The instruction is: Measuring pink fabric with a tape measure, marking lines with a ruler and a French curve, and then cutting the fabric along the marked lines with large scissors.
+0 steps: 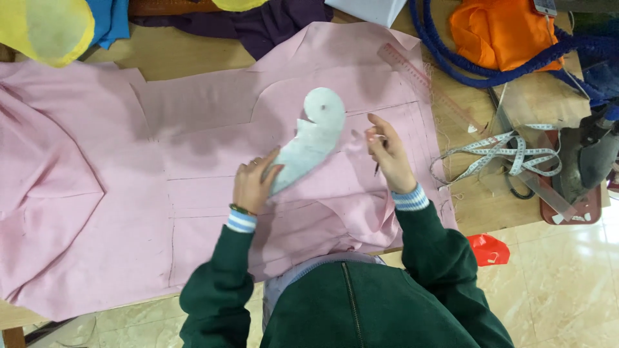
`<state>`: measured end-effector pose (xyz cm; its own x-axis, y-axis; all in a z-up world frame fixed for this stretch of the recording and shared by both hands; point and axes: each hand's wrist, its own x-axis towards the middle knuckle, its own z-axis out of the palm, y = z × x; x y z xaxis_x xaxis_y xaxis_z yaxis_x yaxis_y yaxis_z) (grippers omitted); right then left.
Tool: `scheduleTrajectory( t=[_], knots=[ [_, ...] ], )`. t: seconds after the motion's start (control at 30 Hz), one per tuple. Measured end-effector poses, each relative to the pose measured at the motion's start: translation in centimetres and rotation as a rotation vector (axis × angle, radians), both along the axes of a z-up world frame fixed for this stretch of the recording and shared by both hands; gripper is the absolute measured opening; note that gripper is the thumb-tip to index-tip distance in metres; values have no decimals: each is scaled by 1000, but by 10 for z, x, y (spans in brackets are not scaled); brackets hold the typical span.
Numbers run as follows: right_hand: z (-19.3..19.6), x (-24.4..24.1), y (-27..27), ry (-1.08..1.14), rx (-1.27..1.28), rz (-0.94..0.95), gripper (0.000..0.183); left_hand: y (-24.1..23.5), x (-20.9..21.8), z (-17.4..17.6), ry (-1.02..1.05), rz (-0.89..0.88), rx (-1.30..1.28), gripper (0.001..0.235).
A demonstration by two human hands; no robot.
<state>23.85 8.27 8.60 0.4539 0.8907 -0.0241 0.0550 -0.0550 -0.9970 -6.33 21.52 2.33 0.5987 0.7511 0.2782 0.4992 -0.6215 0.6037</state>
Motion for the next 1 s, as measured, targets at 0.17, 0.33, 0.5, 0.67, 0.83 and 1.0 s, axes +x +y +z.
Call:
scheduleTrajectory(
  t=[0.17,0.33,0.5,0.67,0.83,1.0],
  knots=[
    [28,9,-27,-24,18,-85,41,25,-13,-32,93,-2,-19,35],
    [25,17,-50,-73,66,-100,37,23,-7,-57,93,-22,4,36],
    [27,9,-55,-94,76,-84,38,31,-7,-70,115,-15,11,36],
    [23,4,-53,-78,52,-63,39,42,-5,-66,149,-33,0,35],
    [24,-2,-49,-53,52,-48,47,49,-4,-65,193,-27,34,38],
    [24,-5,-45,78,20,-21,52,45,-7,-78,199,-27,48,37]
  ],
)
